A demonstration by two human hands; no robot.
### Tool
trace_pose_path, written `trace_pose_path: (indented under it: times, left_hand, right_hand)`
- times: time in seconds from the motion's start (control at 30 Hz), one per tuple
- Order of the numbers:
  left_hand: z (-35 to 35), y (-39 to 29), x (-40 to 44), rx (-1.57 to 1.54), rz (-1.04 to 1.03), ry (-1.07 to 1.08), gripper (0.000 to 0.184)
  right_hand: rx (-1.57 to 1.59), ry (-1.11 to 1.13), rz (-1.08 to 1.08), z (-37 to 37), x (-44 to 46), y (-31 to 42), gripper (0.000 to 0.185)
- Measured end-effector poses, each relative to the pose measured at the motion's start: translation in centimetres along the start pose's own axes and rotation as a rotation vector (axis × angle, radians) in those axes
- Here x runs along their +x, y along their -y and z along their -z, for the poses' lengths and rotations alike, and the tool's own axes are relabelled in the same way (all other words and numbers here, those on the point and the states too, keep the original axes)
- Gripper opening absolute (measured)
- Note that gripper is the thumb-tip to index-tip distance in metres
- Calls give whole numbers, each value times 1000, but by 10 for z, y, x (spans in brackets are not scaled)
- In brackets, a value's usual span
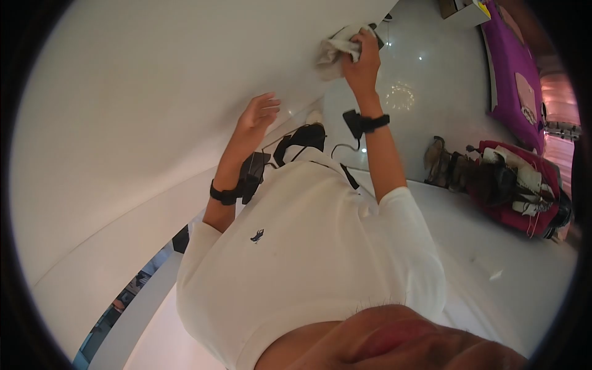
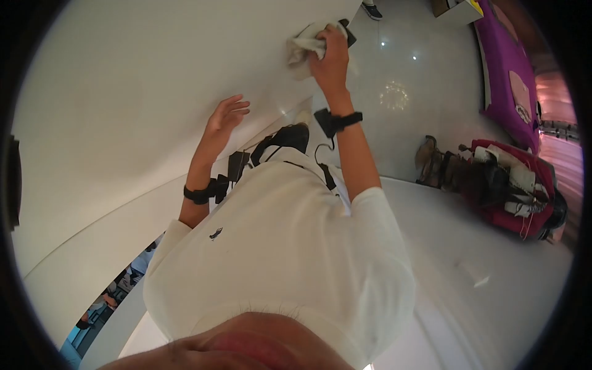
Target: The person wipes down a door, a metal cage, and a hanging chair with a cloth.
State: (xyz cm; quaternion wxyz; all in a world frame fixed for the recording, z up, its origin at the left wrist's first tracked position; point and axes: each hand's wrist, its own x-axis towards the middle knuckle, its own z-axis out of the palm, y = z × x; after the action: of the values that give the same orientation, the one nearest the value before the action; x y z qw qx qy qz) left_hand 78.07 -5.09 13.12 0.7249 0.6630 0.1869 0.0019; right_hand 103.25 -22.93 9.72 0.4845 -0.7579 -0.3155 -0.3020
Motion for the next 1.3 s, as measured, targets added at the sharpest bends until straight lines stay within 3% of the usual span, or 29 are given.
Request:
trace_pose_path:
  times: [0.07,0.13,0.23,0.3,0.37,0.43,0.6,0.67,0.73,0.8,0.83,0.97,1.07,1.13,1.17,1.2,1.3]
  left_hand:
    - [-30,-14,29,201,-216,83,37]
    - [-57,-31,63,266,-219,123,42]
    - [-99,-49,119,455,-422,91,49]
    - [-120,-59,142,396,-388,88,51]
    - [-136,-64,163,356,-373,74,53]
    - [-149,-65,180,500,-524,77,57]
    - [-164,-75,182,607,-532,-47,58]
    - [-163,-79,177,604,-344,-59,53]
    - [-169,-77,178,619,-292,-136,49]
    - [-181,-76,181,616,-231,-234,44]
    - [-187,-77,183,642,-244,-315,40]
    - [-201,-76,198,662,-199,-569,26]
    - [-220,-79,212,411,-93,-803,19]
    - [-245,-82,223,383,-16,-923,22]
    - [-251,-71,222,456,-123,-1122,21]
    - [-260,-64,229,527,-223,-1313,21]
    - [-275,-40,236,733,-253,-1466,20]
  right_hand:
    - [49,107,-14,6,2,-5,38]
    - [84,166,-55,20,18,-8,38]
    - [120,83,-92,25,54,-40,37]
    - [203,6,-165,32,73,-51,37]
    - [193,-48,-76,41,96,-68,37]
    - [197,-139,-20,46,120,-84,40]
    - [482,-100,17,21,148,-102,30]
    - [674,-26,-157,-4,145,-134,28]
    - [724,107,-93,-9,155,-138,25]
    - [986,396,-938,-18,148,-161,32]
    - [923,568,-803,-17,149,-168,38]
    - [967,793,-672,-44,194,-189,34]
    - [1107,876,-294,-52,236,-185,33]
    - [652,1097,-178,-74,233,-193,59]
    - [890,1015,-177,-83,215,-176,46]
    - [906,1025,-157,-83,211,-170,46]
    - [1130,1161,-109,-82,207,-164,40]
